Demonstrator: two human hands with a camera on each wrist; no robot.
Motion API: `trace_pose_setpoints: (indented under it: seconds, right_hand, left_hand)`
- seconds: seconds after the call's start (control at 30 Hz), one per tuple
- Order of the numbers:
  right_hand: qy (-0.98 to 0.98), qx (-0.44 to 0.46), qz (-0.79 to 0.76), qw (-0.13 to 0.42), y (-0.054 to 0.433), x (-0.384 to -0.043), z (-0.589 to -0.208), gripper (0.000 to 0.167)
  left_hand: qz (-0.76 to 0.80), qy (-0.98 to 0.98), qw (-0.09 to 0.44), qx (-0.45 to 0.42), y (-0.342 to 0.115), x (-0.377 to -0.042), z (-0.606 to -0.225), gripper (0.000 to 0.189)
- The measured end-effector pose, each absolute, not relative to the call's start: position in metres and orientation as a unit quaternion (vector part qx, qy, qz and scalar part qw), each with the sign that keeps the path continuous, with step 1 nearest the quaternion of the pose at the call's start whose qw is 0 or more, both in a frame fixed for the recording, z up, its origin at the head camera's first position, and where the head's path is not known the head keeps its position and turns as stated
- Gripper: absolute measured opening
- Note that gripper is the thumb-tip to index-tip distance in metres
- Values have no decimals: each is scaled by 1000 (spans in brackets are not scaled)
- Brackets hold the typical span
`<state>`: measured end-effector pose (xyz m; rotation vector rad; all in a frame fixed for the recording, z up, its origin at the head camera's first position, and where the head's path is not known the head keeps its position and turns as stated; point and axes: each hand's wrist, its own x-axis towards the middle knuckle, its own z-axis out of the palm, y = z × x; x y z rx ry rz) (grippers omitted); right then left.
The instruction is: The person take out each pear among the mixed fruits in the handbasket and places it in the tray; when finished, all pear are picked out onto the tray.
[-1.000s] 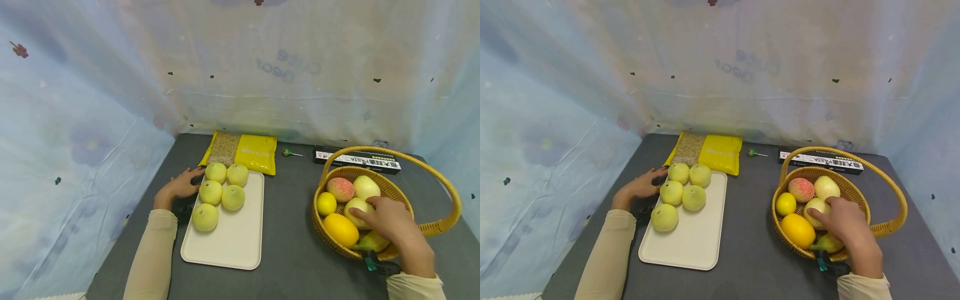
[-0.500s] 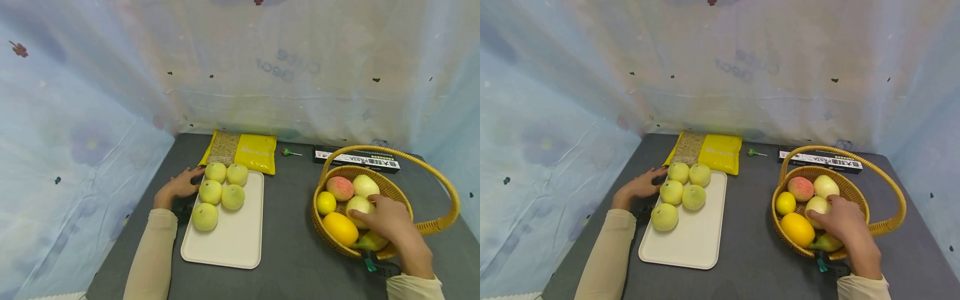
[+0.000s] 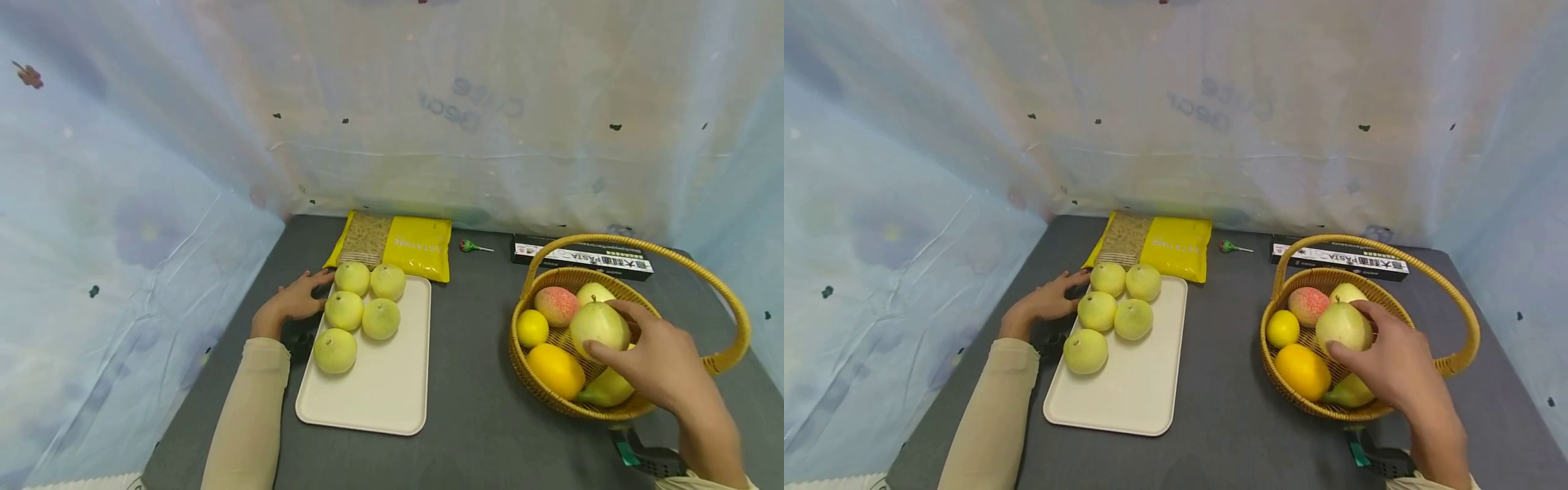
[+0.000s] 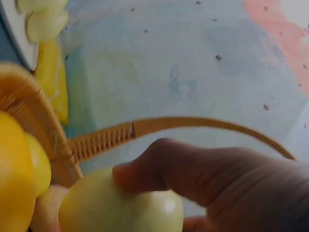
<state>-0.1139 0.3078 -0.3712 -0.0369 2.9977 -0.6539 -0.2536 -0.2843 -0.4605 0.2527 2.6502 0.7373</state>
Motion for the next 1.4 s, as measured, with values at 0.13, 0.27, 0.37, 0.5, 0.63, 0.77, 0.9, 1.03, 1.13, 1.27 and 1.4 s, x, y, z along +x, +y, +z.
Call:
trace_pose_setpoints:
  seconds: [0.13, 0.27, 0.37, 0.5, 0.63, 0.77, 0.9, 1.03, 1.13, 1.27, 1.4]
  right_hand:
    - [963, -39, -266, -2, 296, -108, -370, 85]
    - [935, -80, -344, -18, 279, -103, -372, 80]
    - [913, -127, -387, -38, 259, -102, -377, 77]
    - [888, -191, -415, -48, 230, -105, -389, 74]
    - [876, -229, -424, -16, 205, -110, -401, 74]
    - [854, -256, -452, 20, 180, -116, -413, 73]
    - [827, -277, -487, 44, 152, -124, -426, 72]
    - [813, -296, -498, 56, 125, -130, -441, 73]
    - [807, -315, -495, 72, 107, -133, -450, 73]
    - [802, -335, -487, 89, 86, -134, -459, 73]
    - [804, -344, -477, 90, 69, -136, -467, 72]
  left_hand:
    - [261, 943, 189, 87, -284, -254, -460, 72]
    - [260, 943, 190, 86, -284, -253, -460, 72]
    - [260, 942, 191, 87, -284, -254, -459, 72]
    - [261, 942, 194, 85, -283, -255, -459, 73]
    - [261, 942, 194, 84, -283, -255, -460, 73]
    - [264, 942, 191, 85, -284, -255, -461, 73]
    - [264, 941, 192, 83, -284, -256, -462, 72]
    - [264, 942, 191, 85, -284, -256, -462, 72]
    - [265, 941, 191, 88, -284, -255, -461, 72]
    - [265, 941, 191, 88, -284, -255, -462, 71]
    - [262, 942, 190, 90, -285, -256, -461, 71]
